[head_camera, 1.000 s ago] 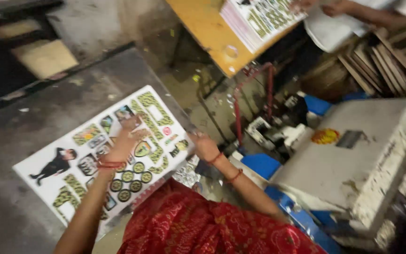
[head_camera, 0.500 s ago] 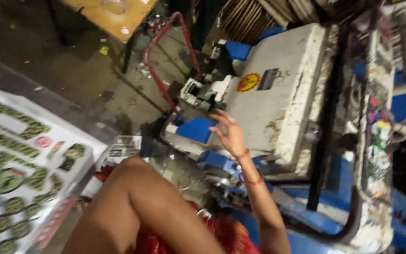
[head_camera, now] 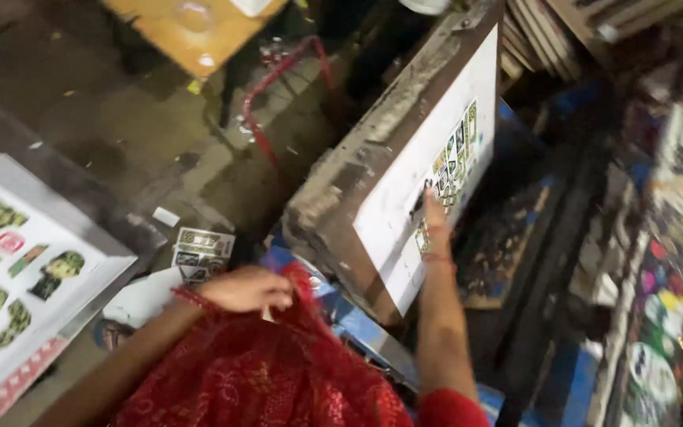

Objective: Processing and stacking printed paper sheets at a workstation.

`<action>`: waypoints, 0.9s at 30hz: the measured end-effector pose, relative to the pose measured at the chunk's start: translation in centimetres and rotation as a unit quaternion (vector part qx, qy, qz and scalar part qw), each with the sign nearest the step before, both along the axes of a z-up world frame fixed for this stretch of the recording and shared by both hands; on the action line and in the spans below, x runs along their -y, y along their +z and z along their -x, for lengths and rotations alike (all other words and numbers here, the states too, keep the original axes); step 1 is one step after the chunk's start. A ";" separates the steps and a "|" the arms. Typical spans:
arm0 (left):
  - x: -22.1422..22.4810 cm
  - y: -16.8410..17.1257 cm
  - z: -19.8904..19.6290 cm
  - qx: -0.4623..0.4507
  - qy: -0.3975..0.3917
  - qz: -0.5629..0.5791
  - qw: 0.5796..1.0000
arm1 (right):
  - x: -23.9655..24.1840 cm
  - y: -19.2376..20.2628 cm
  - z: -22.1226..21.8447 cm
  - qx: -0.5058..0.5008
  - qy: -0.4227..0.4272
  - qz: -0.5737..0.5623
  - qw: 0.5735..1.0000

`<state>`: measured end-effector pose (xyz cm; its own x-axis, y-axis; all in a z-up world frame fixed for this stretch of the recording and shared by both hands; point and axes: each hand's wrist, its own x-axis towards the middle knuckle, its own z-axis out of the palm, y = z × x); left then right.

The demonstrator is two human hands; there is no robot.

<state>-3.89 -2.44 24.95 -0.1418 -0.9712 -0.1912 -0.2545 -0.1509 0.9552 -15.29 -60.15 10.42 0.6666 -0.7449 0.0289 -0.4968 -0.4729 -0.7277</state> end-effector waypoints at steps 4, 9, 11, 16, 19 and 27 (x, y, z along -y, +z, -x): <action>0.5 -16.6 -2.1 -0.097 0.283 0.050 0.953 | -22.0 2.6 -9.3 -0.067 -0.025 0.229 0.971; 1.7 -18.4 -3.6 -0.427 0.567 -0.039 0.704 | -42.4 6.7 -9.0 0.035 0.308 0.170 0.936; 0.5 -22.9 -5.6 -0.346 0.725 0.226 0.551 | -46.7 5.6 -8.4 0.099 0.397 0.078 0.909; -21.6 -28.4 -12.3 0.123 0.852 0.040 0.507 | -49.6 7.9 -12.9 0.113 0.472 -0.011 0.874; -38.7 -20.7 -9.0 0.259 0.853 -0.046 0.450 | -53.6 9.4 -14.9 0.123 0.520 -0.019 0.845; -60.9 -11.7 -1.6 0.080 0.901 -0.164 0.393 | -68.5 4.1 -16.3 0.060 0.652 0.051 0.754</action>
